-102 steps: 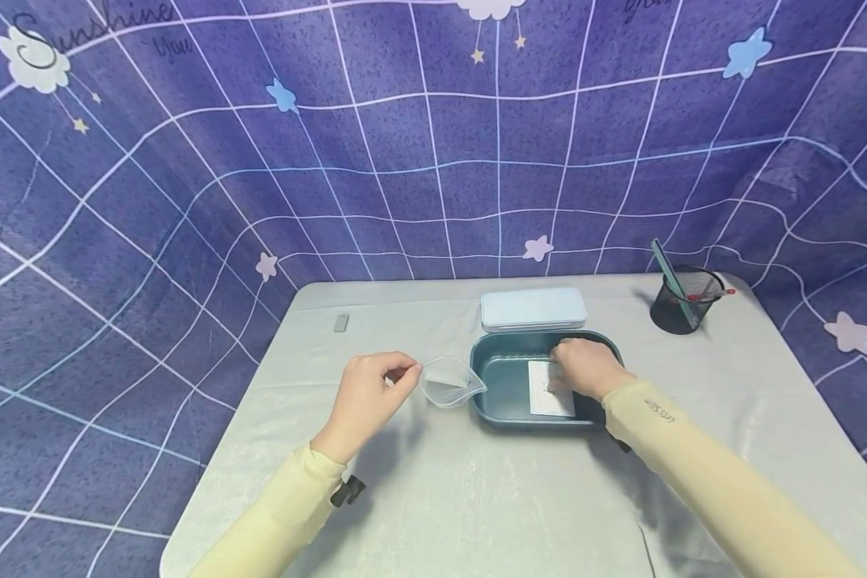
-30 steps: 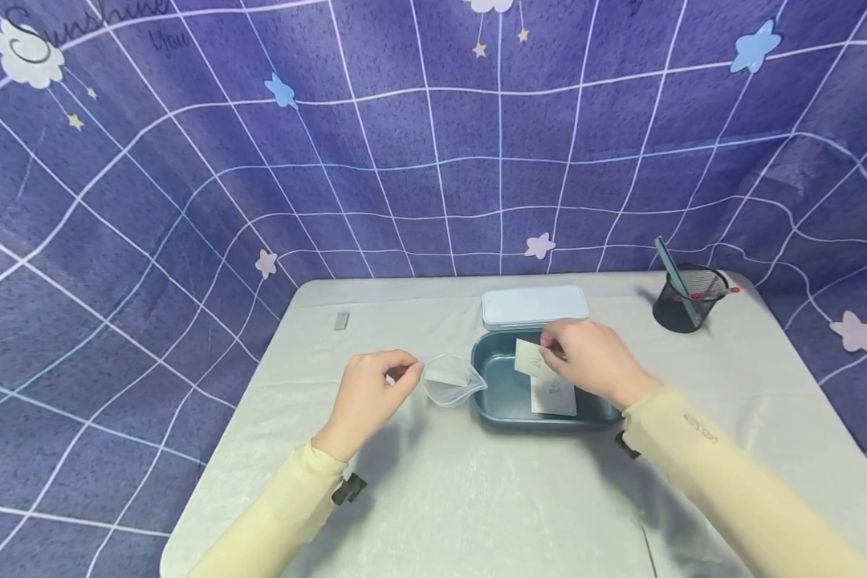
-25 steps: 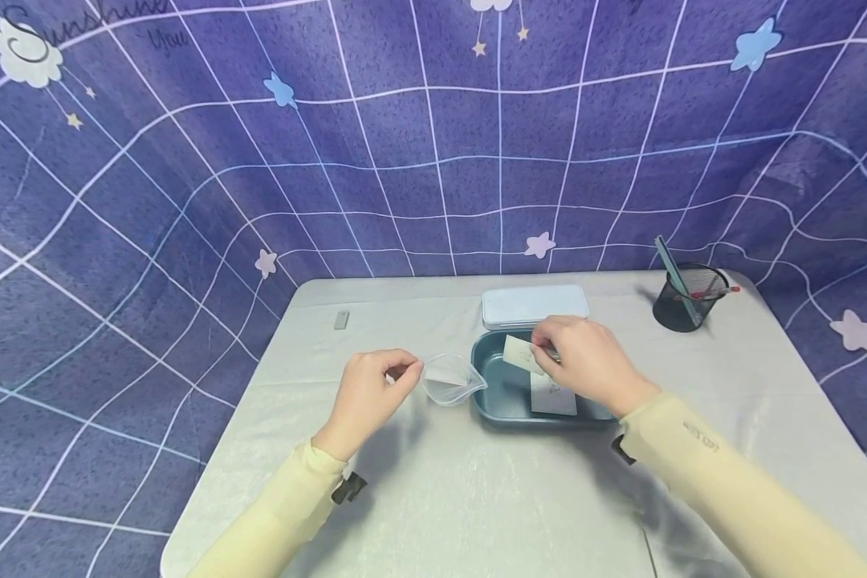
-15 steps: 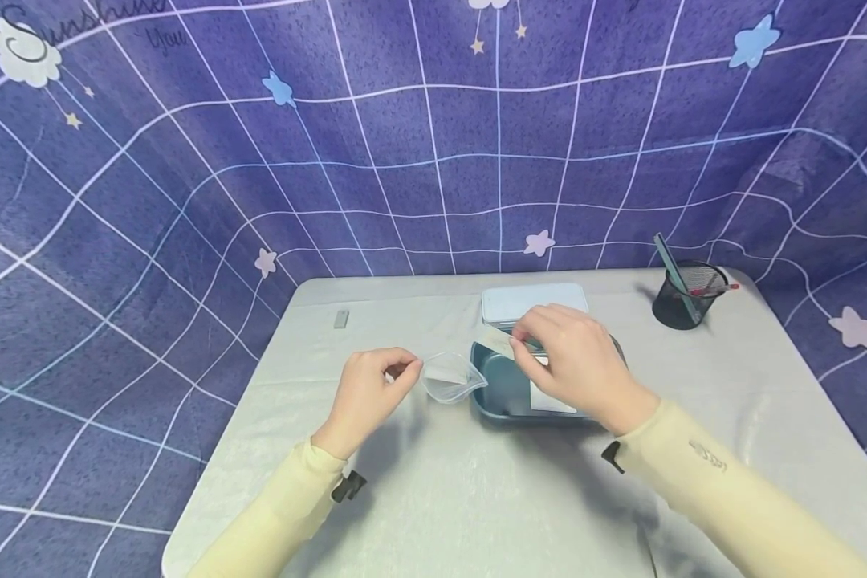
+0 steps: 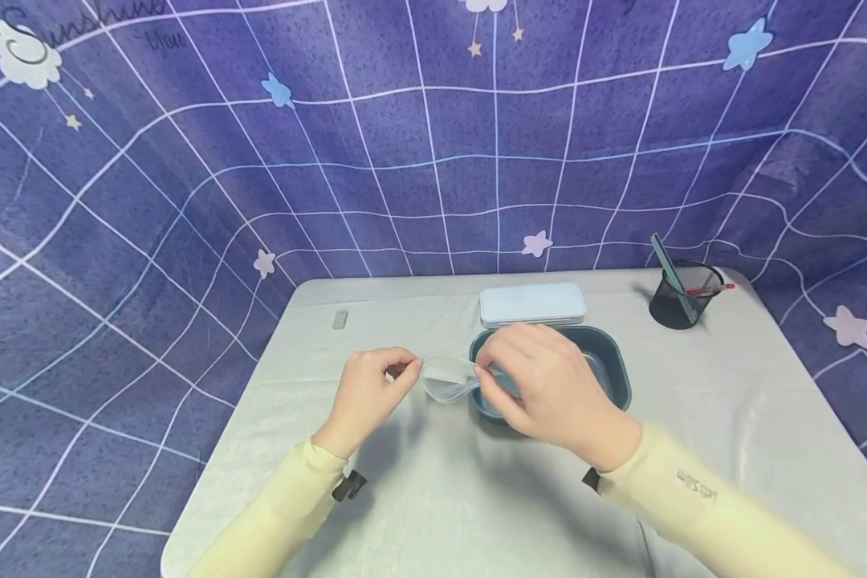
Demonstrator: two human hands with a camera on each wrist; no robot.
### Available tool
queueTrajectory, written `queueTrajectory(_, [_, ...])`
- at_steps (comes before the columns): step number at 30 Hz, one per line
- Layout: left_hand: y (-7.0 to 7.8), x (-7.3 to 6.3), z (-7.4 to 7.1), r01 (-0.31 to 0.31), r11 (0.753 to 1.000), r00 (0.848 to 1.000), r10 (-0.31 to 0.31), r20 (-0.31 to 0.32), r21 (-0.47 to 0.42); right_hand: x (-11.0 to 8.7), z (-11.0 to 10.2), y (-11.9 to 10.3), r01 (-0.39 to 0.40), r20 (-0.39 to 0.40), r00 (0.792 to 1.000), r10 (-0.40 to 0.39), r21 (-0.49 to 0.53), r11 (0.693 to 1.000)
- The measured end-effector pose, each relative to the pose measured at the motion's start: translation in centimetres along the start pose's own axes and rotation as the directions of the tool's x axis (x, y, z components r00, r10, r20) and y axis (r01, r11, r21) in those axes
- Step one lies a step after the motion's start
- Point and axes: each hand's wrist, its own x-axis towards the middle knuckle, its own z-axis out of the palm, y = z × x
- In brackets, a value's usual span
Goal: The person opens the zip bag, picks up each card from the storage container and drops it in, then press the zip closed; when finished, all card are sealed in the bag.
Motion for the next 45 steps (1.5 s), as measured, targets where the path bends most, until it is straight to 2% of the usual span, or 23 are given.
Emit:
queueTrajectory(4, [0.0,0.0,0.0,0.009,1.0,1.0,-0.009,0.008,0.001,-0.8,0.9,0.0,-0.03,0.042,0.999,0.029,0.01,1.0])
queueTrajectory(10, [0.0,-0.1,0.0,0.007,1.0,1.0,-0.007,0.007,-0.002,-2.2,2.6,0.5,-0.034,0.111,0.993,0.034,0.001,0.999])
queueTrajectory(16, [0.1,-0.1,0.1,0.002,1.0,1.0,-0.002,0.001,0.001,-3.3,3.8,0.8,-0.092,0.212,0.972,0.101,-0.051,0.994])
queueTrajectory(19, [0.1,-0.1,0.1,0.0,1.0,1.0,0.0,0.0,0.002,-3.5,4.3,0.9,-0.127,0.23,0.963,0.139,-0.065,0.99])
queueTrajectory(26, [0.1,-0.1,0.1,0.0,1.0,1.0,0.0,0.004,-0.001,-3.3,5.5,1.0,-0.172,0.266,0.943,0.2,-0.126,0.977])
queueTrajectory(36, [0.6,0.0,-0.3,-0.007,1.0,1.0,0.007,0.003,0.003,-2.7,6.7,1.1,-0.22,0.368,0.888,0.274,-0.182,0.958])
queueTrajectory(45, [0.5,-0.1,-0.3,-0.005,1.0,1.0,0.005,0.002,-0.008,-2.4,7.9,1.8,-0.207,0.389,0.883,0.262,-0.179,0.962])
